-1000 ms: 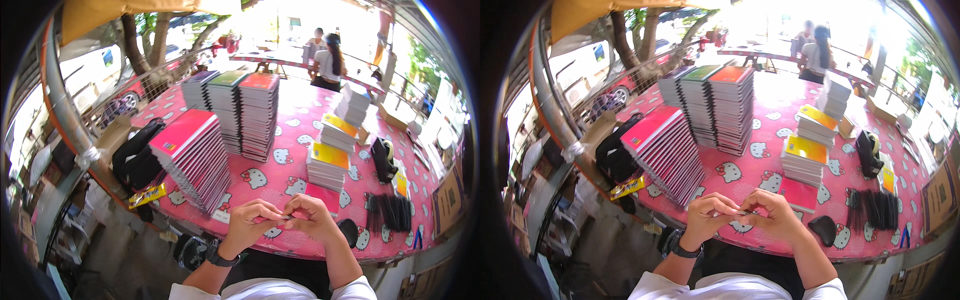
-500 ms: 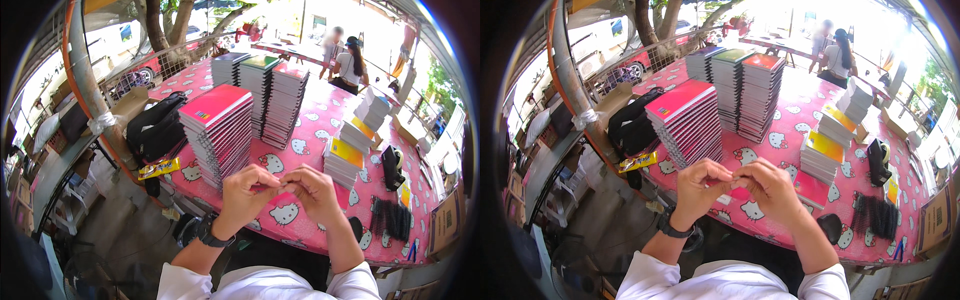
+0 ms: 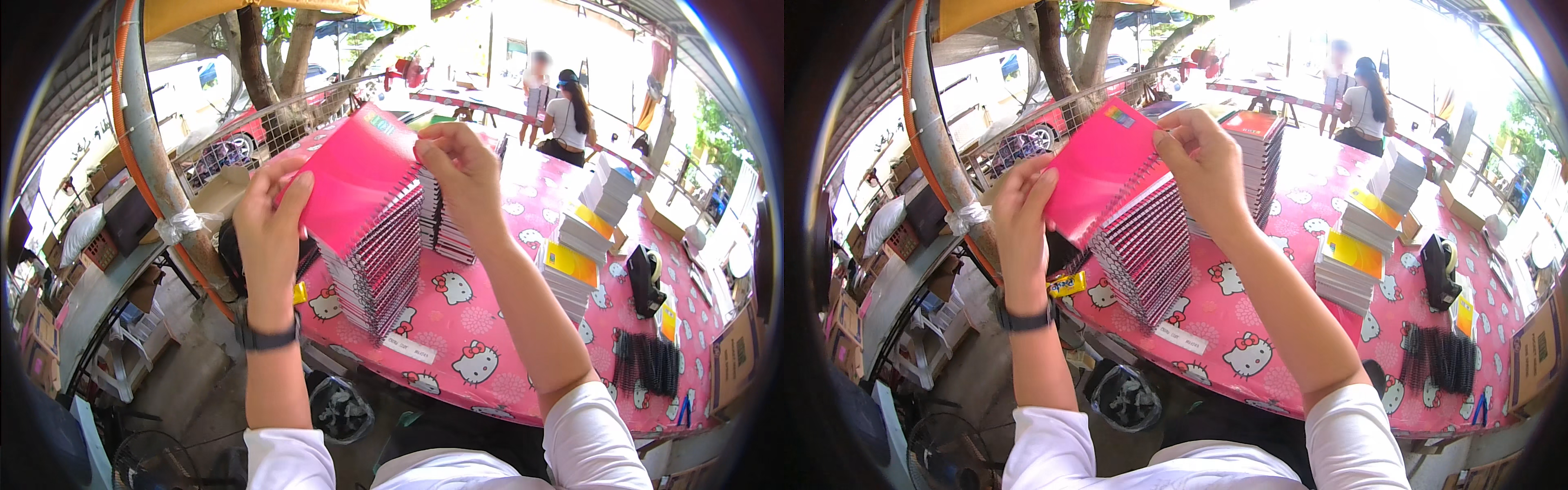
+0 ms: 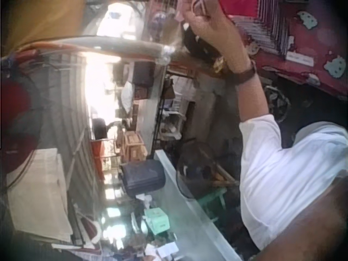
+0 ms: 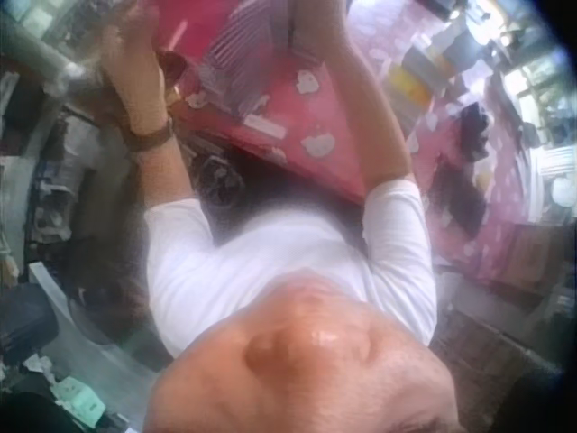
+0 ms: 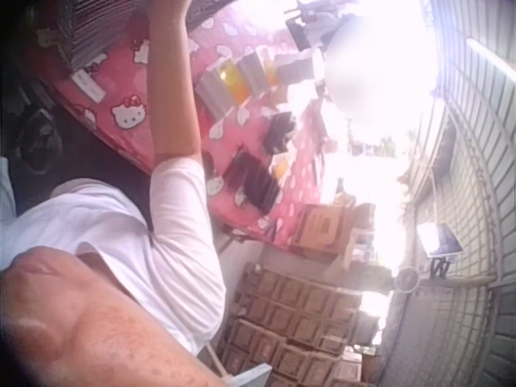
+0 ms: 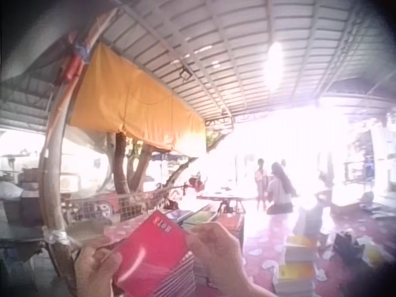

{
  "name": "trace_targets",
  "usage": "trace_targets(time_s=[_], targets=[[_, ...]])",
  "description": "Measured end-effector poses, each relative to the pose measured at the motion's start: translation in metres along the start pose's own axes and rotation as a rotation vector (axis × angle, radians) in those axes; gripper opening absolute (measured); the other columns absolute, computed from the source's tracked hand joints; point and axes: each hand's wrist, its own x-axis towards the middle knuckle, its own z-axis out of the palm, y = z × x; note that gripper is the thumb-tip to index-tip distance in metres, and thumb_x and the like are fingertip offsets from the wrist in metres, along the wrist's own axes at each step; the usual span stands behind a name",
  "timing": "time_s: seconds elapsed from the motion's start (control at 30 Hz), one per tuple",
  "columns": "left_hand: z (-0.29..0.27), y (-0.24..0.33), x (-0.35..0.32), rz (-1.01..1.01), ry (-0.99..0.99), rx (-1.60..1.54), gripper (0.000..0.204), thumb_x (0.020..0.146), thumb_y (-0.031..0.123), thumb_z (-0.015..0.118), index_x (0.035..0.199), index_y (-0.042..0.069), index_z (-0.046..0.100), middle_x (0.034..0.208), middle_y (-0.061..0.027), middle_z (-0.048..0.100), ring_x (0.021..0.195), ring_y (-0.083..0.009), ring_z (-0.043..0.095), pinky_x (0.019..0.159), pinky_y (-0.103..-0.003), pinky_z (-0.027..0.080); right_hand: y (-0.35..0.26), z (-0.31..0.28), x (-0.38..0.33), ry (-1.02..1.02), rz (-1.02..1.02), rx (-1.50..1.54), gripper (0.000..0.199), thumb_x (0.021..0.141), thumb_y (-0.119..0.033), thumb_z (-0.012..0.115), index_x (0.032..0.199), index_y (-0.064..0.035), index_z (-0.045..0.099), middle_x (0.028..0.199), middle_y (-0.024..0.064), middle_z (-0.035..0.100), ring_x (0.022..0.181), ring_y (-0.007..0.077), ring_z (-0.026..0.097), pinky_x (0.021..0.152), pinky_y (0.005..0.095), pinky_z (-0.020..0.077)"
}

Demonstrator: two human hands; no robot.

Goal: The person attaches a plastic spiral binding to stacks of paper and covers to assemble notebooks, then taps the finished notebooks against the table to align the edges.

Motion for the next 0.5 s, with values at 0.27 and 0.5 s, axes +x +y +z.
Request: trace_targets(time_s=[0.27,0.5], targets=[[-0.002,-0.104,0.024,0.050,0.102,0.065,0.048,0.091,0.043,0.059,0.093,-0.005,0.070,0.096,-0.0096,0.066,0.084,-0.0139,0.057,0.075,-0.026,0.044,0.094,0.036,-0.013,0.110,0.105,0.039,0.025,0.089,-0.023,0.060,0.097,-0.0004,0.064,0.082,0.0116,0.065,0.073,0.0198,0.058,0.073,0.0318,0.0471],[0.020,-0.101,0.019,0.014,0.180,0.046,0.055,0.103,0.036,0.035,0.100,-0.007,0.069,0.088,-0.0115,0.068,0.080,-0.0156,0.059,0.077,-0.026,0.046,0.093,0.043,-0.010,0.201,0.104,-0.177,0.038,0.097,-0.034,0.050,0.094,0.0026,0.061,0.075,0.0199,0.062,0.067,0.0321,0.059,0.066,0.0398,0.0458]])
